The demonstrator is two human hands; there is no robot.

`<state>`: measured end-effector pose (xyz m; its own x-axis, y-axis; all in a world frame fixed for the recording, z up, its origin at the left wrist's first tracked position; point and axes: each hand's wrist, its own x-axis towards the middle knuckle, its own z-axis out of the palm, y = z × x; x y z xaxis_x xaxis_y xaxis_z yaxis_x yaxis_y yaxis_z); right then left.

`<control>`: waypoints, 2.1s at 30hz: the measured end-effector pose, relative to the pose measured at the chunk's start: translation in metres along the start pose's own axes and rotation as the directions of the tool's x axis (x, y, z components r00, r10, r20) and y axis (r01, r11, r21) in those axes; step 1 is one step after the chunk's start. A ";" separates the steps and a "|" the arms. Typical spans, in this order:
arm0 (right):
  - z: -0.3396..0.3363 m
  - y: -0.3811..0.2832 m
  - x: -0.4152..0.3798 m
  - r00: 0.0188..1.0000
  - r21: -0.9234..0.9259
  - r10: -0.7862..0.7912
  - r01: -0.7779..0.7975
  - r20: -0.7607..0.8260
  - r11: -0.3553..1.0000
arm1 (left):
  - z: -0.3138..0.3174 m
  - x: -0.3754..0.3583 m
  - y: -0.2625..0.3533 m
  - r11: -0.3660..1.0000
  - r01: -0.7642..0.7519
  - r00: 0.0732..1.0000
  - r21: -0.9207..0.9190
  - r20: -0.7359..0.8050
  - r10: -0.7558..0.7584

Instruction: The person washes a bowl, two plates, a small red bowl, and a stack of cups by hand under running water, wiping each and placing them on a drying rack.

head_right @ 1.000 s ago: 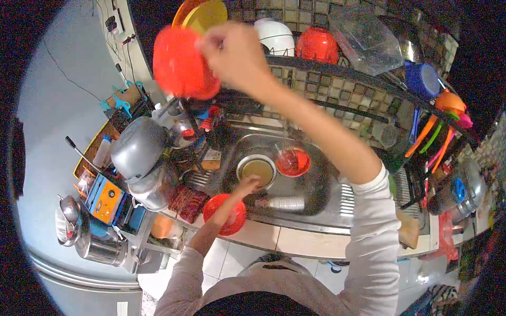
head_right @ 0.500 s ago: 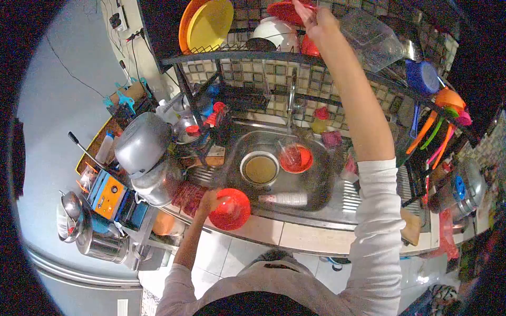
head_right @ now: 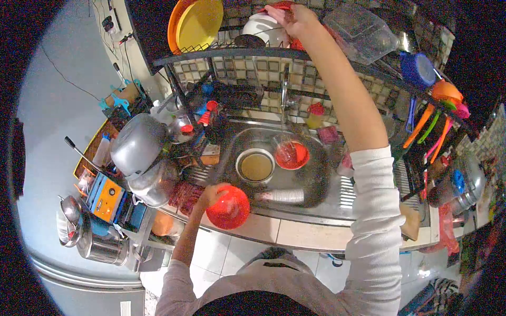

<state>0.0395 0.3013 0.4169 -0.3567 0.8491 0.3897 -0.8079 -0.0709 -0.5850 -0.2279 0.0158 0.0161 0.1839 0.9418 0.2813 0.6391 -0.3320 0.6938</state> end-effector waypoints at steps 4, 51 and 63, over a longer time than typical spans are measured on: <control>0.006 0.003 0.002 0.989 0.007 0.075 -0.075 -0.131 0.997 | 0.004 0.006 0.006 0.983 0.127 0.990 0.132 0.046 -0.134; -0.015 -0.084 0.054 0.866 0.399 0.222 -0.028 -0.449 0.916 | 0.007 0.015 0.012 0.991 0.095 0.994 0.097 0.053 -0.101; 0.078 -0.048 -0.021 0.898 0.340 0.134 0.018 -0.420 0.940 | 0.005 0.015 0.010 0.989 0.121 0.989 0.087 0.069 -0.127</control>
<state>0.0493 0.2467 0.4922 -0.2320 0.9723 -0.0271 -0.9256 -0.2292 -0.3012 -0.2146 0.0267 0.0240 0.1520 0.9777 0.1446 0.7190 -0.2098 0.6626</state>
